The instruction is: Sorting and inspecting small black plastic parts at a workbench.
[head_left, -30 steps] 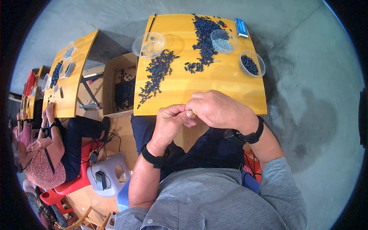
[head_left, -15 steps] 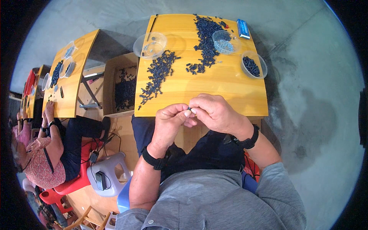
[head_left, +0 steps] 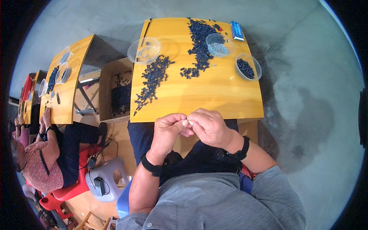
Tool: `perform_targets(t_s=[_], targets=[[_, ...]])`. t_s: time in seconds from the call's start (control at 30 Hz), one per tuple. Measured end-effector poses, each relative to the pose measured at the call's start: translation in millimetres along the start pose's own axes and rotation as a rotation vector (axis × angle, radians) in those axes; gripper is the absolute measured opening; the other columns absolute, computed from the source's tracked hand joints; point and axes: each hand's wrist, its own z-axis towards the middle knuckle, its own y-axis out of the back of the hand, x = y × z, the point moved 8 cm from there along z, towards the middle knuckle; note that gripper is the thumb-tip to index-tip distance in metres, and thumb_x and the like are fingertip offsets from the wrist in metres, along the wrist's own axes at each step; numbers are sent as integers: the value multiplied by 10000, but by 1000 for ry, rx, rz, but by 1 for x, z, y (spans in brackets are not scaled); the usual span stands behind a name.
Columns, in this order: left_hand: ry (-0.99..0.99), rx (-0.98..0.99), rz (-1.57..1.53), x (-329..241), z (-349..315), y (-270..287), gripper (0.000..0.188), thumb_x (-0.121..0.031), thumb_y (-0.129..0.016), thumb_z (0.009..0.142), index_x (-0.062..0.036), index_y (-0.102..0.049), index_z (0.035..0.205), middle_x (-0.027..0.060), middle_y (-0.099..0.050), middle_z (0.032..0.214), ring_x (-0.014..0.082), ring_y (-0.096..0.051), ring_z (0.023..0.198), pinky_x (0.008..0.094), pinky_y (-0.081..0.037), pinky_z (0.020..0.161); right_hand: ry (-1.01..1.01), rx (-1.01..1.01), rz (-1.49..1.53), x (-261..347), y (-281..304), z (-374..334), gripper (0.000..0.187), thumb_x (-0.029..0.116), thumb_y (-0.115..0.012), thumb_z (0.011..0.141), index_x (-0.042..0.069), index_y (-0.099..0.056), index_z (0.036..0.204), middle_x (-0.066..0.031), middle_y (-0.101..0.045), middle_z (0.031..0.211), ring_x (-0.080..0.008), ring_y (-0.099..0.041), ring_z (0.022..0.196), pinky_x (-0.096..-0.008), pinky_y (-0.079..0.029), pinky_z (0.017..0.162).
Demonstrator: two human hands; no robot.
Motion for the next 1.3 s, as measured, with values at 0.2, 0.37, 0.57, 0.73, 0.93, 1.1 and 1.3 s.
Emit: perform_targets(t_s=[0.2,0.37,0.57,0.73,0.93,1.1,1.3], targets=[[60,2,-11,10,2,-3,87,-3,-551,879,32,-631,888,85,-656,792,143,-627,650,250,-525,600,-121,-35,55,-10,0,-7,73,-14,-566,770,18,-579,834,-132,-550,682,-313,-568,594,-396,-457,508],[34,18,14,7,5,-3,86,-18,-550,887,17,-627,904,82,-659,799,150,-636,658,261,-534,602,-124,18,166,-24,3,0,70,1,-558,786,25,-598,837,-120,-561,684,-278,-572,587,-357,-456,508],[-23,-17,-10,-13,6,-5,82,-53,-570,885,-13,-612,943,84,-664,826,159,-649,671,279,-545,626,-438,-134,-66,-157,17,10,93,92,-596,788,1,-582,802,-156,-595,672,-322,-592,632,-375,-463,569],[-86,-45,13,-13,3,5,78,-49,-567,885,-21,-608,945,91,-664,857,159,-651,676,286,-550,637,-578,-77,-318,-204,16,21,208,184,-679,752,24,-603,861,-169,-613,727,-350,-603,703,-428,-471,623],[-121,-63,-4,-22,7,9,79,-53,-567,886,-11,-605,940,87,-658,844,156,-646,684,288,-547,643,-525,21,-440,-214,7,32,243,241,-651,773,37,-617,901,-186,-623,779,-367,-604,773,-458,-477,683],[-140,-18,-10,-23,6,5,95,-89,-566,896,-18,-601,949,81,-655,836,149,-636,681,285,-533,625,-505,32,-477,-216,1,32,184,219,-599,809,38,-603,844,-189,-621,791,-382,-599,781,-480,-471,697],[-113,-37,-24,-23,6,5,94,-101,-564,901,-26,-600,945,80,-655,856,143,-638,683,277,-534,623,-555,4,-539,-224,7,22,219,207,-558,835,3,-564,755,-205,-616,796,-420,-583,778,-495,-464,689]])
